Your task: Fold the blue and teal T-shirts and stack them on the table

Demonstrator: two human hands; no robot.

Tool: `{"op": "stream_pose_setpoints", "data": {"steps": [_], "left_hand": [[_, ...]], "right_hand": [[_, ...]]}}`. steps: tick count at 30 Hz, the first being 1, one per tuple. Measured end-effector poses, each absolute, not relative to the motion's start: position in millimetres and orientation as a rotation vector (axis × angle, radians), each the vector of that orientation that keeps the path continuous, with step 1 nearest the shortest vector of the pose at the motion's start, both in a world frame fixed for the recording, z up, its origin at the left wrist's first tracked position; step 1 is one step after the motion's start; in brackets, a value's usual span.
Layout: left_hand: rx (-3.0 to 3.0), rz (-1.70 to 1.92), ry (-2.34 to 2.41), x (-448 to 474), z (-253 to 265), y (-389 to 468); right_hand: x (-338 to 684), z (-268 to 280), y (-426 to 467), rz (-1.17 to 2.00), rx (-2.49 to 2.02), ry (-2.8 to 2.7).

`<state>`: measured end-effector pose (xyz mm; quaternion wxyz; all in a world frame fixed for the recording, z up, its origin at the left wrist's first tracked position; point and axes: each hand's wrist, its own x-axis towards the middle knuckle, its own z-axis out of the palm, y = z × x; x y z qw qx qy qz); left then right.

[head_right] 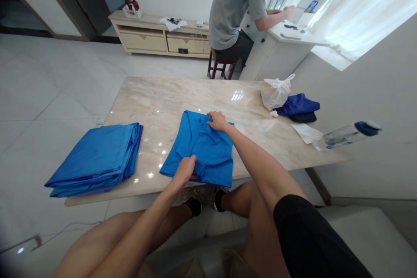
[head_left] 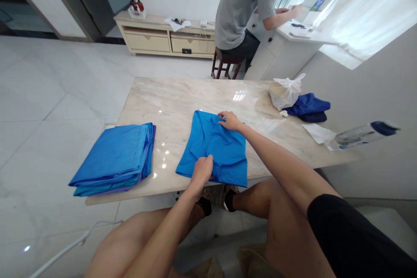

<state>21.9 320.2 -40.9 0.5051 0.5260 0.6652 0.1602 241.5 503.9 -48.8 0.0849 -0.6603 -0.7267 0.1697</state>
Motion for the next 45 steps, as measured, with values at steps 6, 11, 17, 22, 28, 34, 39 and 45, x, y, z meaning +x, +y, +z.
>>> {"op": "stream_pose_setpoints", "data": {"steps": [6, 11, 17, 22, 28, 34, 39, 45], "left_hand": [[1.461, 0.421, 1.711, 36, -16, 313], [1.496, 0.489, 1.674, 17, -2, 312], [1.03, 0.553, 1.661, -42, -23, 333], [0.942, 0.574, 1.603, -55, -39, 325], [1.105, 0.61, 1.592, -62, -50, 318], [1.178, 0.335, 1.675, -72, -46, 320], [1.625, -0.117, 1.915, -73, -19, 321], [1.834, -0.329, 1.969, -73, -3, 321]], "right_hand": [[234, -41, 505, 0.492, -1.981, -2.155], [226, -27, 515, 0.522, -1.844, -2.003], [183, -43, 536, 0.616, -1.825, -1.865], [168, -59, 547, 0.67, -1.758, -1.904], [172, -67, 566, 0.623, -1.651, -1.933], [186, -63, 581, 0.665, -1.664, -2.034], [242, -40, 574, 0.549, -1.774, -2.108], [289, -35, 525, 0.595, -2.042, -2.15]]}}
